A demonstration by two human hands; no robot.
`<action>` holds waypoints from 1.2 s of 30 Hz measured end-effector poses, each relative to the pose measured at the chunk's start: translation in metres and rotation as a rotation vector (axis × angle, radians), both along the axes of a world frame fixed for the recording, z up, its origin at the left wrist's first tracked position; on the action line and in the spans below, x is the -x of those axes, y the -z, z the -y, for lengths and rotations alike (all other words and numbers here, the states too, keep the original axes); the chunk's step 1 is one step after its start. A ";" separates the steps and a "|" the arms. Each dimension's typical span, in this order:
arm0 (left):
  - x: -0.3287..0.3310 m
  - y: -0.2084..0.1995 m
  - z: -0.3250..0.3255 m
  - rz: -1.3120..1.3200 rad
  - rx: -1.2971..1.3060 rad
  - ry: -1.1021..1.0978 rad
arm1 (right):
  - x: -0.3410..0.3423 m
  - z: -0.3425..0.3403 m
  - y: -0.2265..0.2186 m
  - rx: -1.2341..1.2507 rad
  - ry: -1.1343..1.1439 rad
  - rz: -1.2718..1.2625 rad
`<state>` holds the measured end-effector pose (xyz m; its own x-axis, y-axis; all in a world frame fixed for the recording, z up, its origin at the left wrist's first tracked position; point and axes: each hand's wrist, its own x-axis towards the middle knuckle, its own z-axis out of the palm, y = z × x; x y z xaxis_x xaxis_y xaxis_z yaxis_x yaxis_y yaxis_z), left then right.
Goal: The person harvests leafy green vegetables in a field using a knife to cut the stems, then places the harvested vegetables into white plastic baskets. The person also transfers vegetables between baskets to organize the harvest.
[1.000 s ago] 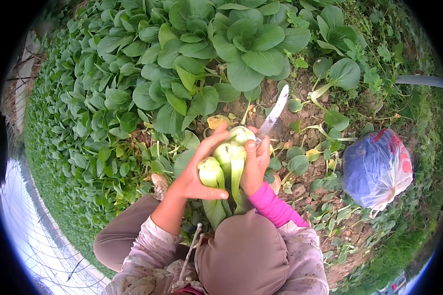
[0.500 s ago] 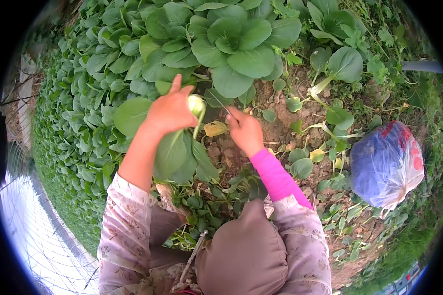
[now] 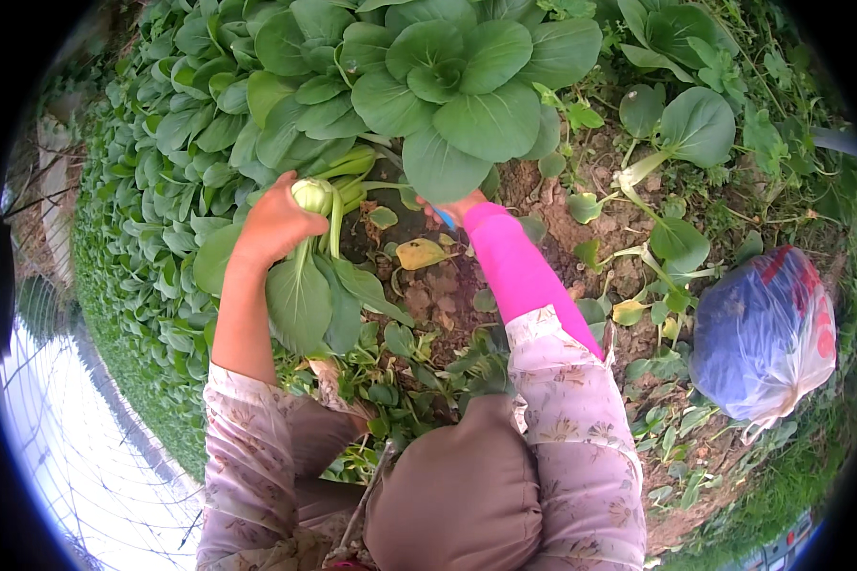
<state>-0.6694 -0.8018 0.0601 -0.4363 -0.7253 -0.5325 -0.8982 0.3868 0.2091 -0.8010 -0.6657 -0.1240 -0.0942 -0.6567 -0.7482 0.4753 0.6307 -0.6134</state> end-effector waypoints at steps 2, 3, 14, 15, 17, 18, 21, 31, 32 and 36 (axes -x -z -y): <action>0.001 0.000 0.005 0.037 -0.033 -0.022 | 0.000 0.012 0.002 -0.018 0.029 0.109; 0.002 -0.002 0.007 0.056 -0.047 -0.036 | -0.003 0.018 0.000 -0.026 0.042 0.165; 0.005 -0.007 -0.003 0.160 -0.068 0.032 | -0.040 0.032 0.012 0.234 -0.276 -1.116; -0.002 -0.007 -0.012 0.135 -0.010 0.062 | -0.038 0.023 -0.005 0.188 -0.315 -1.097; -0.004 -0.007 -0.028 0.077 0.013 0.171 | -0.031 0.007 -0.014 0.137 -0.307 -1.075; -0.007 -0.006 -0.036 0.081 0.058 0.198 | -0.031 0.002 -0.020 0.118 -0.302 -1.057; -0.016 0.001 -0.055 0.097 0.163 0.270 | -0.028 -0.015 -0.048 0.076 -0.378 -0.941; -0.027 0.007 -0.039 -0.077 0.177 0.081 | -0.026 0.008 -0.011 0.139 -0.069 -0.833; -0.033 0.009 -0.035 -0.070 0.169 0.058 | -0.022 0.020 -0.028 0.009 -0.121 -0.603; -0.025 0.007 -0.030 -0.090 0.136 0.025 | -0.023 0.045 0.004 0.063 -0.281 -0.821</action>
<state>-0.6444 -0.7721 0.0533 -0.4962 -0.7768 -0.3878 -0.8682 0.4387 0.2321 -0.7780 -0.7105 -0.1278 -0.4160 -0.7744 -0.4767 -0.3010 0.6119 -0.7314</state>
